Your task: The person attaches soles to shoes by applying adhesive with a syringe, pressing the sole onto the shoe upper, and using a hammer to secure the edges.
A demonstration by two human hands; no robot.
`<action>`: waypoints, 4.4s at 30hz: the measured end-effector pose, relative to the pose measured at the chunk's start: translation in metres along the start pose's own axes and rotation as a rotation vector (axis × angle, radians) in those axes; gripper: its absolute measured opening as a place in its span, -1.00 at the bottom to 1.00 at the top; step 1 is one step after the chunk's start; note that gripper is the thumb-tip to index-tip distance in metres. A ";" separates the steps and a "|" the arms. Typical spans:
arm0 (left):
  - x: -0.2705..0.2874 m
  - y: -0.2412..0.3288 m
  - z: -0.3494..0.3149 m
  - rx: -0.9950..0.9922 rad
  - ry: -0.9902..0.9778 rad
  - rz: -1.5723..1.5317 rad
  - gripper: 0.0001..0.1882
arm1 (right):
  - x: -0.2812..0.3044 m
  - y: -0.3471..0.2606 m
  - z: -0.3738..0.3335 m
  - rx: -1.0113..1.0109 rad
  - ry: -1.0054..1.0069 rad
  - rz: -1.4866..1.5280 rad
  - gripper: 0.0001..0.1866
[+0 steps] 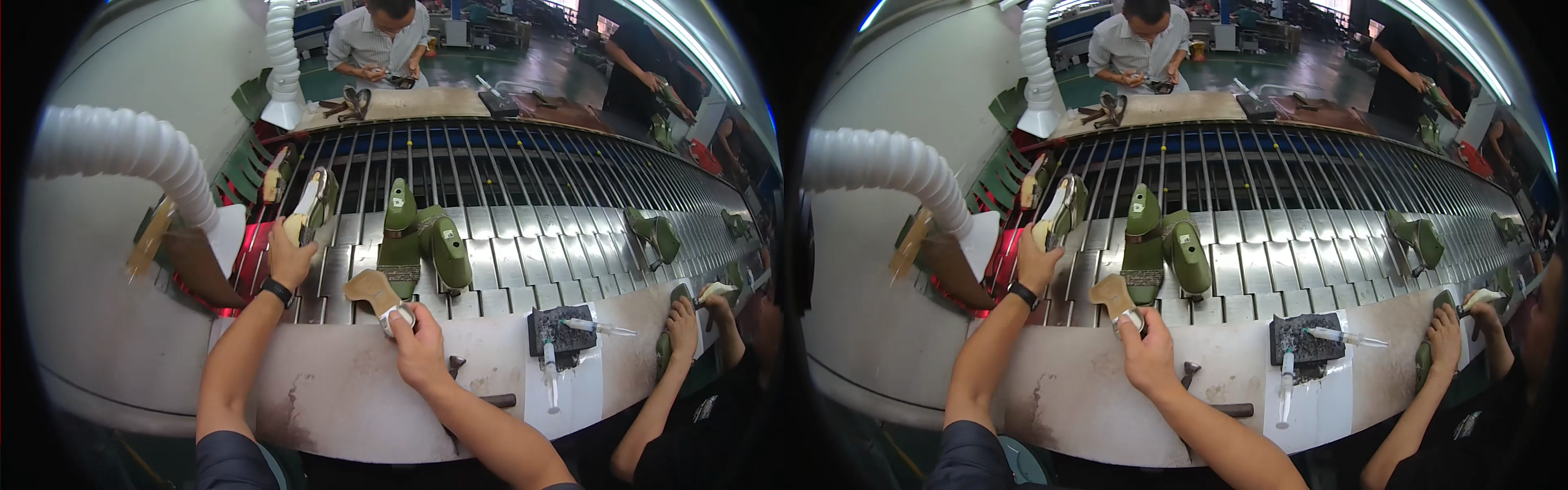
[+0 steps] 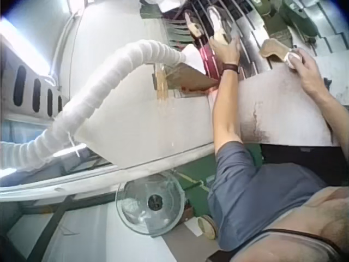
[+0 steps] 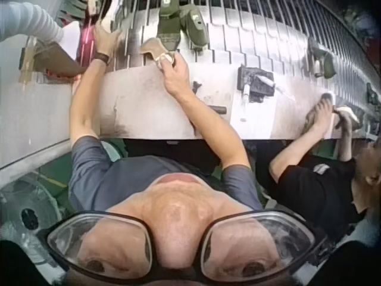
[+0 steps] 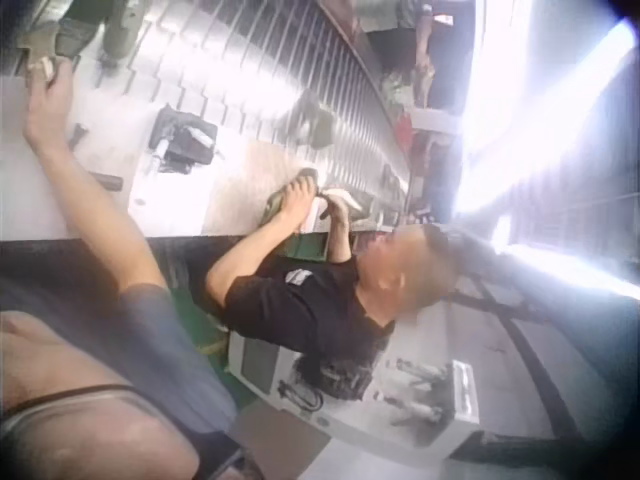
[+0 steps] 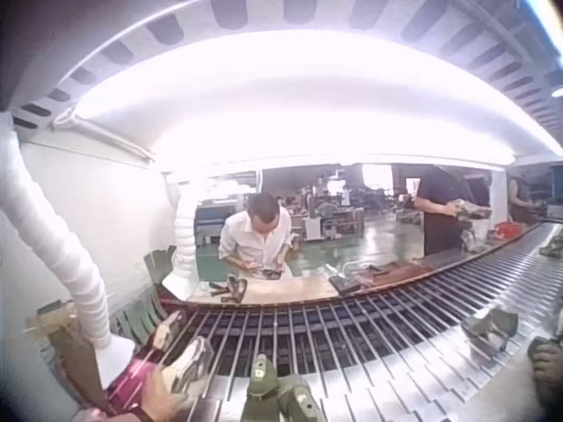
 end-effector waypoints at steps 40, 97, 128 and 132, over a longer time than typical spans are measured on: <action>0.238 0.042 -0.275 -0.266 0.326 -0.058 -0.37 | -0.059 0.028 -0.113 -0.037 -0.005 -0.313 -0.54; 0.245 0.195 -0.196 0.033 -0.163 -1.642 -0.37 | -0.044 -0.006 -0.274 0.019 -0.443 0.003 -0.78; 0.267 0.212 -0.222 -0.097 -0.410 -1.627 -0.03 | -0.114 -0.045 -0.275 0.102 -0.483 -0.114 -0.73; 0.273 0.214 -0.223 0.002 -0.410 -1.642 -0.18 | -0.114 -0.049 -0.278 0.125 -0.442 -0.115 -0.76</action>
Point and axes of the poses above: each hand's wrist, its own z-axis towards the middle knuckle, its own x-axis out of the back of the hand, y = z × x, the point moved 8 cm from there along z, towards the middle knuckle, and after that the axes turned 11 degrees about -x, right-handed, at the moved point
